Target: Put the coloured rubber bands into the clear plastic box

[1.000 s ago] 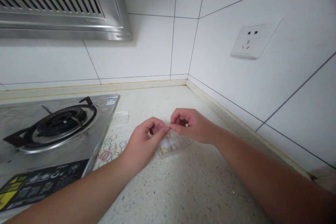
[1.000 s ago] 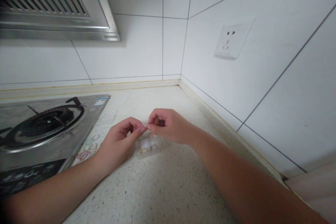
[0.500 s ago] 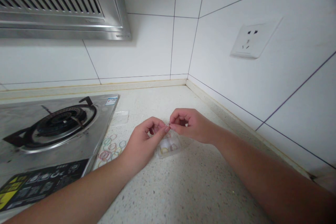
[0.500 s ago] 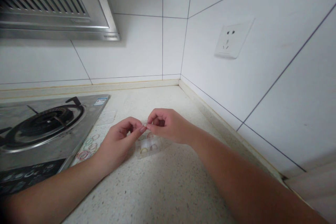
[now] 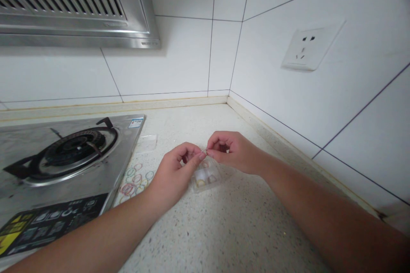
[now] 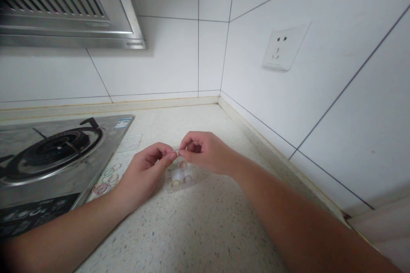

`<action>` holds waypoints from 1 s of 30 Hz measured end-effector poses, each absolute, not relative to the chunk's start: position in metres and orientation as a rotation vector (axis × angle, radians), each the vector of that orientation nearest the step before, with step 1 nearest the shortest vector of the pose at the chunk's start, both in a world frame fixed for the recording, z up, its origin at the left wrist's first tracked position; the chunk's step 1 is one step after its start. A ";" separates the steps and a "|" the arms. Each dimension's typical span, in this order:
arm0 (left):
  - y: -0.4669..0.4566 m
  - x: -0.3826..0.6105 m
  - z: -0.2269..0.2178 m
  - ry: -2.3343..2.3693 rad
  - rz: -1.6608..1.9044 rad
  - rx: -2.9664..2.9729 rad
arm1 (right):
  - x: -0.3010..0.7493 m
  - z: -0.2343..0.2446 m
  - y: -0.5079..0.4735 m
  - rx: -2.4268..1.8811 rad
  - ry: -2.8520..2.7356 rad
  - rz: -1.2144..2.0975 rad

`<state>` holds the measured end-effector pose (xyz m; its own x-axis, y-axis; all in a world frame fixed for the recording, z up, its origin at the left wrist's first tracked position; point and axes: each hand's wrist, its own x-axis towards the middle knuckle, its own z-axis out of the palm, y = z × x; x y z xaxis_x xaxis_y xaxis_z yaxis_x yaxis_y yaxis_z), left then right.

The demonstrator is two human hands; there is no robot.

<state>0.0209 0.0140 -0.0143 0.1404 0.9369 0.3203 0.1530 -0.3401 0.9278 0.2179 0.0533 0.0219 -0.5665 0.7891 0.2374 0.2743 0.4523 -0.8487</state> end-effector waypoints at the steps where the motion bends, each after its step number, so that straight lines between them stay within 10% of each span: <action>1: 0.014 0.021 -0.015 1.064 1.279 1.638 | 0.218 0.022 0.053 -0.892 -2.072 1.047; 30: 0.012 0.020 -0.011 1.069 1.286 1.577 | 0.217 0.030 0.052 -0.831 -1.864 1.171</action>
<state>0.0202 0.0122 -0.0110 0.1182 0.9491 0.2918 0.1136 -0.3049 0.9456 0.2166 0.0524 0.0302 -0.4921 0.8301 0.2625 0.1235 0.3650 -0.9228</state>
